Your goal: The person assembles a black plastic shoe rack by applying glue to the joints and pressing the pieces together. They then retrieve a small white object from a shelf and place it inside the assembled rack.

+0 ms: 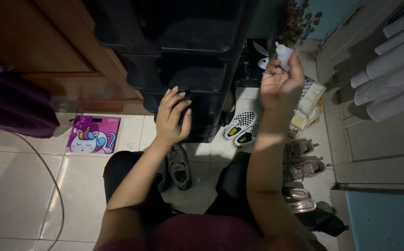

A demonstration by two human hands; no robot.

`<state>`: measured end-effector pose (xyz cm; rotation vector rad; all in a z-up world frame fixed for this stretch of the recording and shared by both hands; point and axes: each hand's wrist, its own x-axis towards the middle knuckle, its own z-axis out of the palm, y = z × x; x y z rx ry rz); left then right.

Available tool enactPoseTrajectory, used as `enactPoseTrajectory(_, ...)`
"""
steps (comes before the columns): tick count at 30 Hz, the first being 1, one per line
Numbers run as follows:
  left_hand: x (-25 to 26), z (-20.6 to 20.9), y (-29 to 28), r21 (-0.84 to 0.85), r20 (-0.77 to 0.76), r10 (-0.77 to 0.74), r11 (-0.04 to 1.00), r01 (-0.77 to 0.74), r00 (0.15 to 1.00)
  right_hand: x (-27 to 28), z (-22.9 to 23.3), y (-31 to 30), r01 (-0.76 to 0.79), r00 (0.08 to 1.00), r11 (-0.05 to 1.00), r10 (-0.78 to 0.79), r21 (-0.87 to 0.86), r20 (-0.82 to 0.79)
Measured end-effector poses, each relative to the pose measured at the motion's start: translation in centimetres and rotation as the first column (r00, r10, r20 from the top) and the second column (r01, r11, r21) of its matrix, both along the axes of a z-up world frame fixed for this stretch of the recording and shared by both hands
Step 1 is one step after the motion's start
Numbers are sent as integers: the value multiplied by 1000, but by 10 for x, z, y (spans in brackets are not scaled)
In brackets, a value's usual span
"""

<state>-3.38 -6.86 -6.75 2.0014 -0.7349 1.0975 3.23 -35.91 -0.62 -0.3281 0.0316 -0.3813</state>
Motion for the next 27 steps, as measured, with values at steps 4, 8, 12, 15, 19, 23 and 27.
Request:
enactPoseTrajectory(4,10,-23,-1,-2,-35,39,999,-39,999,-5,0,16,212,974,960,-192,-181,120)
enactPoseTrajectory(8,15,-41,0,45,-19,58,997,-57,998,-16,8,30,264,961,935,-234,-236,148)
enactPoseTrajectory(12,18,-50,2,42,-6,79,996,-78,997,-22,14,45,270,960,921,-234,-280,155)
enactPoseTrajectory(15,20,-50,6,37,-4,92,995,-92,996,-27,12,62,480,876,772,-403,-416,264)
enactPoseTrajectory(19,20,-48,10,-11,3,114,993,-114,994,-31,-1,85,659,720,407,-585,-632,374)
enactPoseTrajectory(23,20,-47,12,-45,2,131,990,-131,991,-30,-8,97,681,700,279,-520,-677,490)
enactPoseTrajectory(27,22,-48,14,-66,-6,143,987,-143,990,-25,-13,101,723,659,223,-508,-654,554)
